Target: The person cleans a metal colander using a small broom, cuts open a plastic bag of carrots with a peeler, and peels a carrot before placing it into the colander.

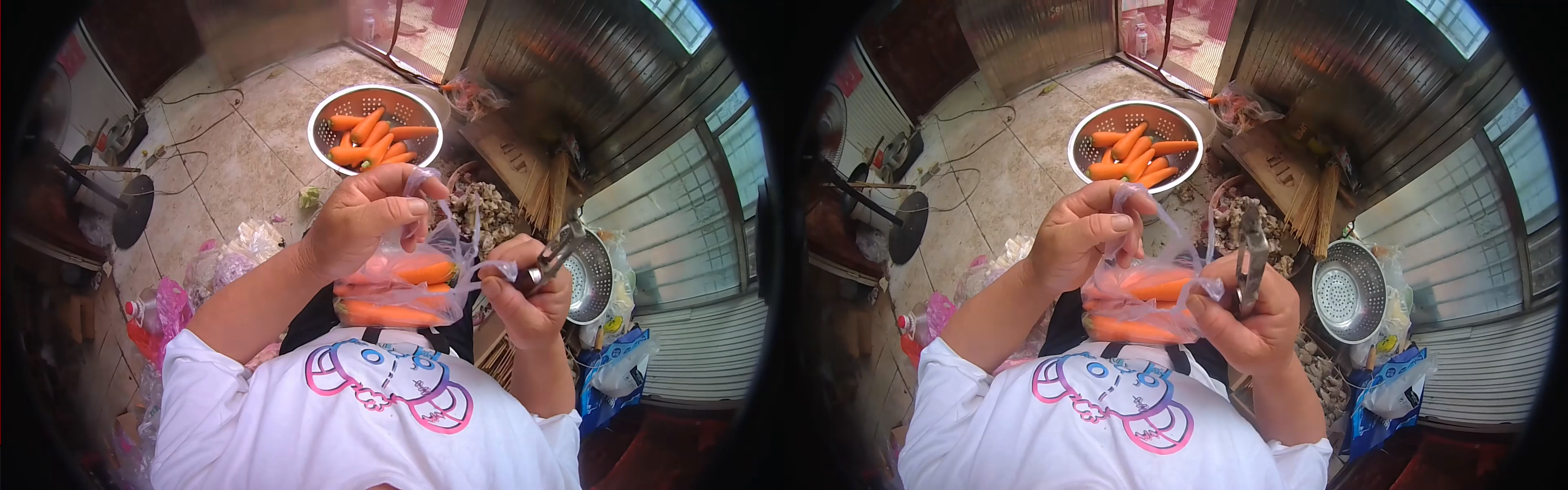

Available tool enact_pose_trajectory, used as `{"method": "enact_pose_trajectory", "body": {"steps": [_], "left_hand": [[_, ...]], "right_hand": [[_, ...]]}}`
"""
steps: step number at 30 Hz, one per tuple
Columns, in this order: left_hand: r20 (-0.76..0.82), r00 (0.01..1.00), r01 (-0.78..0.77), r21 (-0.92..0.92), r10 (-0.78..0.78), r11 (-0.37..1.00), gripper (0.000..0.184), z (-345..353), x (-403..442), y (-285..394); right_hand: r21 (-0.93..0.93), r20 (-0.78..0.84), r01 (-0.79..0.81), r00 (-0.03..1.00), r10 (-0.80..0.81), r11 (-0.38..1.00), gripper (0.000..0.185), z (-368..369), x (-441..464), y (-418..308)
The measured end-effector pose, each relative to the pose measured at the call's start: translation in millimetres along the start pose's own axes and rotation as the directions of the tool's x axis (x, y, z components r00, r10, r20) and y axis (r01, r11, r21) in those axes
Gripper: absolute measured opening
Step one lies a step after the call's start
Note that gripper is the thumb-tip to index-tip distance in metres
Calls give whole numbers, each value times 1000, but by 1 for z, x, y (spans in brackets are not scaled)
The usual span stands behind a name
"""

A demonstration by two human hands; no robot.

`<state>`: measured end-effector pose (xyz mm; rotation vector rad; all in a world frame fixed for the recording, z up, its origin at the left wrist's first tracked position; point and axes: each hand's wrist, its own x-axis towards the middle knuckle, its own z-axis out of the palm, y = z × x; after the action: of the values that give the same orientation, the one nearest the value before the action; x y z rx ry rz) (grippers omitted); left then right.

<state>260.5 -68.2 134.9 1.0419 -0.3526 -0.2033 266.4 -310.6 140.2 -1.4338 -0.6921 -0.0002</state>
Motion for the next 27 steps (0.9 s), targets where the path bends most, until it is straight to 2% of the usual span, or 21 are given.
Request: {"method": "enact_pose_trajectory", "body": {"steps": [1,2,3,4,6,7,9,13,15,17,18,19,21,22,24,25,27], "left_hand": [[3,1000,-3,1,3,1000,27,5,0,3],[-25,998,-61,107,64,992,25,15,-1,8],[-48,991,-115,212,128,970,23,20,-1,12],[-46,991,-117,211,129,970,23,18,0,11],[159,927,-374,420,338,827,20,11,4,8],[158,927,-374,419,339,827,20,9,6,9],[60,888,-460,127,456,879,21,7,9,12],[83,871,-490,68,485,869,25,6,-1,28],[110,876,-473,3,469,881,25,6,-8,26],[67,921,-380,-66,384,923,21,17,-16,18],[123,943,-321,80,310,944,19,19,-21,18],[124,942,-323,78,312,943,19,24,-25,18],[265,952,-228,273,155,935,18,32,-30,21],[271,950,-228,263,155,937,18,34,-29,24],[174,971,-185,95,167,978,19,36,-25,29],[180,969,-187,88,170,978,19,35,-20,29],[238,961,-154,47,138,987,27,32,-8,29]], "right_hand": [[-154,95,175,982,-161,972,18,-3,4,-6],[-193,178,246,961,-212,950,20,-5,10,-13],[-195,178,247,961,-213,949,20,-3,10,-19],[-222,162,226,968,-193,949,19,1,9,-25],[-223,181,224,966,-185,949,18,3,11,-32],[-223,182,223,966,-184,949,18,3,9,-32],[-75,106,144,985,-136,987,16,3,3,-32],[7,37,54,998,-54,999,16,0,-2,-47],[146,117,15,993,-32,989,18,-1,-2,-53],[173,119,-43,993,22,984,20,-6,-5,-52],[100,172,-70,984,52,993,21,-10,-5,-47],[23,221,-94,971,87,995,22,-12,-5,-42],[60,220,-125,969,109,990,23,-16,-6,-30],[146,233,-120,969,83,982,23,-19,-6,-26],[285,297,-110,955,21,952,23,-28,-4,-23],[277,294,-109,956,24,955,23,-31,-2,-25],[325,477,-181,879,5,928,22,-35,4,-31]]}}
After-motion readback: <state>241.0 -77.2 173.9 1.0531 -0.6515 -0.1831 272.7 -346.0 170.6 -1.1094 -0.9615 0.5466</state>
